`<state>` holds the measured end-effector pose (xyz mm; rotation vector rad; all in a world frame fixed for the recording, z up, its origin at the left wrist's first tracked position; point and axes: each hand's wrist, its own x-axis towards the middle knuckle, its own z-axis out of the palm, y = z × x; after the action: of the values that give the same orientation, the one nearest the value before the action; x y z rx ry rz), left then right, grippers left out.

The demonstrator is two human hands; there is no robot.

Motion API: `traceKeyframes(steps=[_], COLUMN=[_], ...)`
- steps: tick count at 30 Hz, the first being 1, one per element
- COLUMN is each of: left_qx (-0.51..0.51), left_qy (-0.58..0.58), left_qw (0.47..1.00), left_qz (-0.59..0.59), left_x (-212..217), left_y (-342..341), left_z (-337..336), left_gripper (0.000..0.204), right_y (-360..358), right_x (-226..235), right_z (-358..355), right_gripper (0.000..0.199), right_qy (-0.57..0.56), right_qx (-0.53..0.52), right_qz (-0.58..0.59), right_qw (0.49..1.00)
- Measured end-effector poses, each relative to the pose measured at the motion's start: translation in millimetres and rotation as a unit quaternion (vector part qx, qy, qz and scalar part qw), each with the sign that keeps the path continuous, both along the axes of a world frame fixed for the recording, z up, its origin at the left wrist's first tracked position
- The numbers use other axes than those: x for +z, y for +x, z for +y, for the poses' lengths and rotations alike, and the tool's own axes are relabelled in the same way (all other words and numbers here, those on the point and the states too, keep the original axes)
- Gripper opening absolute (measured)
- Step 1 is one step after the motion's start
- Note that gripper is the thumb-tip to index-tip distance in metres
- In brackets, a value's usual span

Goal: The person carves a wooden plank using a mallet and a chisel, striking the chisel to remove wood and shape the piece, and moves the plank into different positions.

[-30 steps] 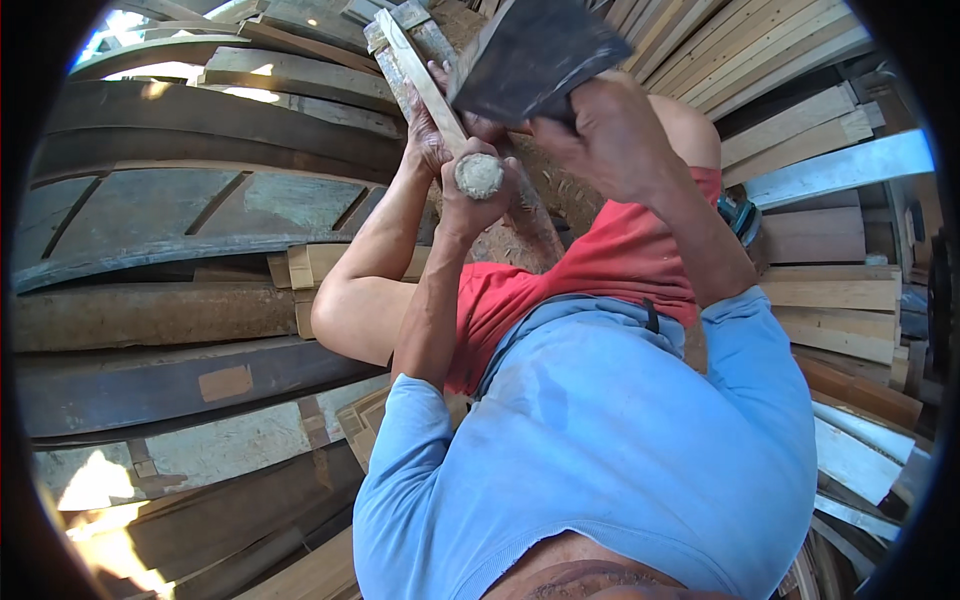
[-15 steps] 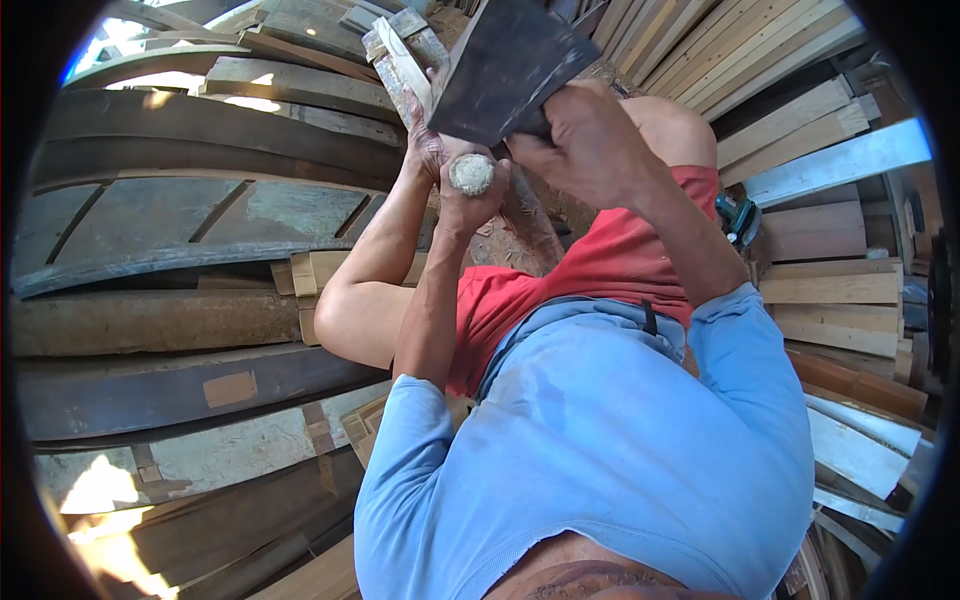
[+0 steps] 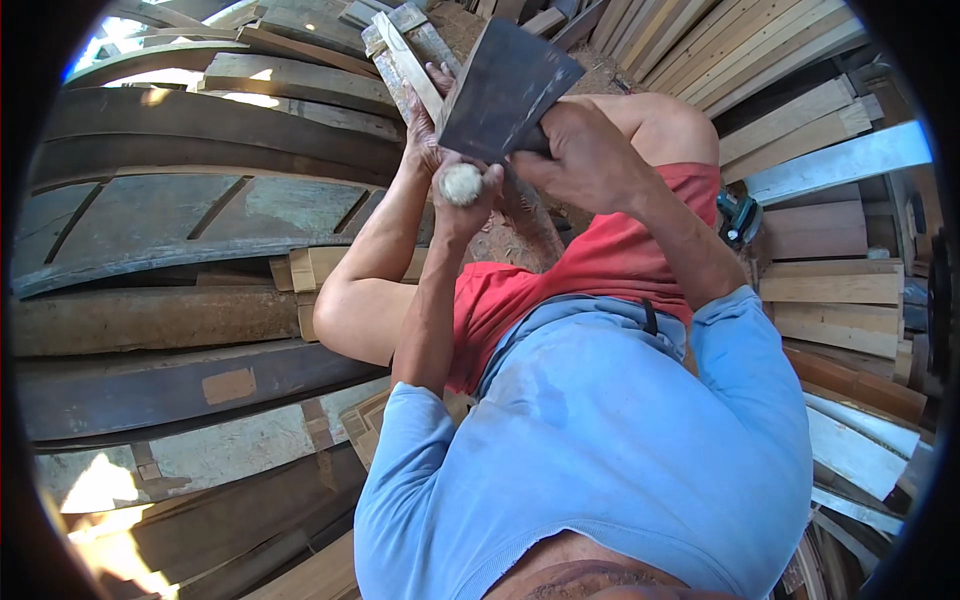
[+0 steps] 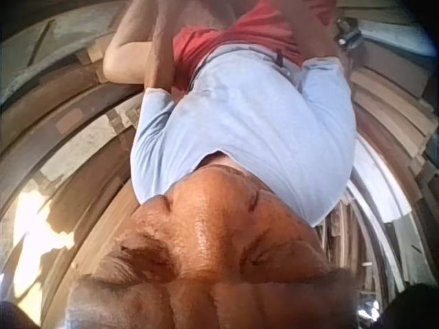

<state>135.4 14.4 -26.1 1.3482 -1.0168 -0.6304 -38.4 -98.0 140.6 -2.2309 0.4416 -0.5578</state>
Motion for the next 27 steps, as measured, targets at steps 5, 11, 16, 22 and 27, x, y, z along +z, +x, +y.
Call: traceKeyframes(steps=[5,11,16,22,27], left_qx=[0.007,-0.005,-0.012,-0.049,-0.052], left_qy=[-0.028,0.016,0.014,-0.035,-0.021], left_qw=[1.000,0.999,0.995,0.984,0.980], left_qz=[-0.001,-0.034,-0.099,-0.166,-0.189], left_x=[47.7,45.3,36.4,26.1,12.5], left_y=[-7.7,-11.3,-12.0,-19.8,-20.0], left_z=[-19.9,-42.0,-39.7,-38.5,-39.5], left_gripper=[0.019,0.019,0.018,0.019,0.019], right_y=[-10.3,-35.8,-46.8,-23.9,-14.5], right_x=[29.7,44.6,45.0,-11.8,-22.3], right_z=[-9.3,-24.2,-24.2,-22.3,-12.7], right_gripper=[0.027,0.020,0.020,0.027,0.026], right_qy=[-0.035,-0.047,-0.001,-0.245,-0.200], right_qx=[-0.069,-0.115,-0.113,-0.100,-0.082], right_qz=[-0.087,-0.145,-0.119,0.093,0.049], right_qw=[0.993,0.982,0.986,0.960,0.975])
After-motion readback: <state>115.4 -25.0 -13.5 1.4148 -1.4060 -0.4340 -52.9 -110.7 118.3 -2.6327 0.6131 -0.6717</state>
